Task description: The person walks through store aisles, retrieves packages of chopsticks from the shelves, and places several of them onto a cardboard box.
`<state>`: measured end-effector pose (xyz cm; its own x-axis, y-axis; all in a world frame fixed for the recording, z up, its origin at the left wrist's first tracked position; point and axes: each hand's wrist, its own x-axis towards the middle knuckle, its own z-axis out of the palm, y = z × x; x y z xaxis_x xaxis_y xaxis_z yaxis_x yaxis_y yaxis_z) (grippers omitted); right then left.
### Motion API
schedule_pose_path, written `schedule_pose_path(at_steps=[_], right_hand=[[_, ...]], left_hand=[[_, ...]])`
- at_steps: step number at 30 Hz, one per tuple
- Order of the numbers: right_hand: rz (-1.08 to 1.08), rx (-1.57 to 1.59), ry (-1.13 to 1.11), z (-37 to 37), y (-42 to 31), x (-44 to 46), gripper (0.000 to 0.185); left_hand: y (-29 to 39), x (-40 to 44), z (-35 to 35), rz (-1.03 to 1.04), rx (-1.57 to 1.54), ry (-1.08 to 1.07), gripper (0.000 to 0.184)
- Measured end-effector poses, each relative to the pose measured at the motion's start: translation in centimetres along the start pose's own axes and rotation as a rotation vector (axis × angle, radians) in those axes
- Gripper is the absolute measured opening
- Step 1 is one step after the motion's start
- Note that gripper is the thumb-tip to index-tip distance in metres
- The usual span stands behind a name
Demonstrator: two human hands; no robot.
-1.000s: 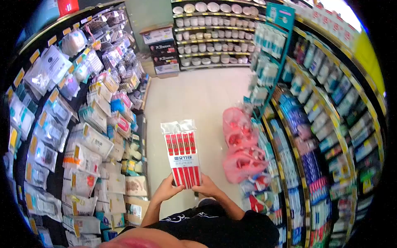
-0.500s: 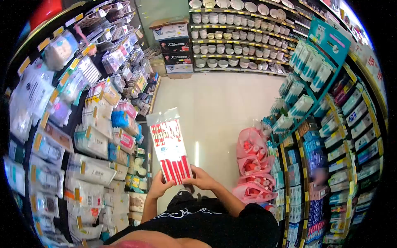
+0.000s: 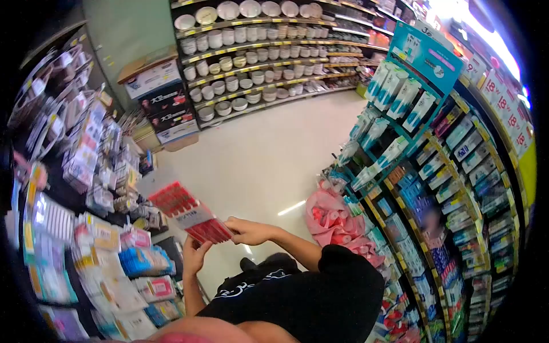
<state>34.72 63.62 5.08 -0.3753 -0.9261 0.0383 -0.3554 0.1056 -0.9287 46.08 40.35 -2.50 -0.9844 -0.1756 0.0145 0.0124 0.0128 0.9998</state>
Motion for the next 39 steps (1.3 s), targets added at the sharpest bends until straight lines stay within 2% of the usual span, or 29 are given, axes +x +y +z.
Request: schedule_pose_path(at_steps=[3, 4, 7, 11, 16, 19, 20, 24, 27, 31, 35, 39], right_hand=[[0.184, 0.397, 0.074, -2.1, 3.0, 3.9, 0.038], [0.159, 0.420, 0.147, -2.7, 3.8, 5.5, 0.037], [0.267, 0.470, 0.255, -5.0, 5.5, 10.1, 0.040], [0.296, 0.419, 0.292, -9.5, 8.2, 16.7, 0.035], [0.392, 0.474, 0.124, -15.6, 14.6, 28.4, 0.030], [0.008, 0.230, 0.299, -18.6, 17.8, 37.2, 0.036], [0.198, 0.293, 0.117, -22.1, 14.1, 39.5, 0.042], [0.122, 0.230, 0.180, -27.1, 15.3, 49.1, 0.045], [0.173, 0.339, 0.218, -30.1, 15.6, 54.4, 0.049], [0.105, 0.278, 0.271, -33.4, 17.1, 60.2, 0.052], [0.288, 0.295, 0.194, -36.5, 20.8, 65.8, 0.045], [0.351, 0.305, 0.233, -38.9, 23.0, 73.4, 0.043]], left_hand=[[3.7, 7.9, -2.1, -0.045, -0.092, -0.202, 0.035], [4.1, 9.9, -3.0, -0.079, -0.102, -0.258, 0.036], [2.4, 15.3, -4.4, -0.106, -0.151, -0.284, 0.037], [1.5, 21.4, -6.5, -0.224, -0.199, -0.271, 0.040], [-1.3, 31.6, -12.2, -0.256, -0.203, -0.214, 0.046], [-1.3, 38.4, -16.5, -0.227, -0.220, -0.138, 0.045], [-0.7, 40.8, -18.2, -0.245, -0.125, -0.133, 0.046], [1.8, 49.8, -22.7, -0.145, -0.067, -0.108, 0.043], [4.9, 55.0, -23.2, -0.060, -0.230, 0.020, 0.044], [1.4, 61.6, -25.4, -0.023, -0.337, 0.095, 0.041], [-0.7, 68.6, -28.6, -0.077, -0.408, -0.007, 0.039], [-1.1, 76.4, -33.7, -0.065, -0.413, -0.096, 0.039]])
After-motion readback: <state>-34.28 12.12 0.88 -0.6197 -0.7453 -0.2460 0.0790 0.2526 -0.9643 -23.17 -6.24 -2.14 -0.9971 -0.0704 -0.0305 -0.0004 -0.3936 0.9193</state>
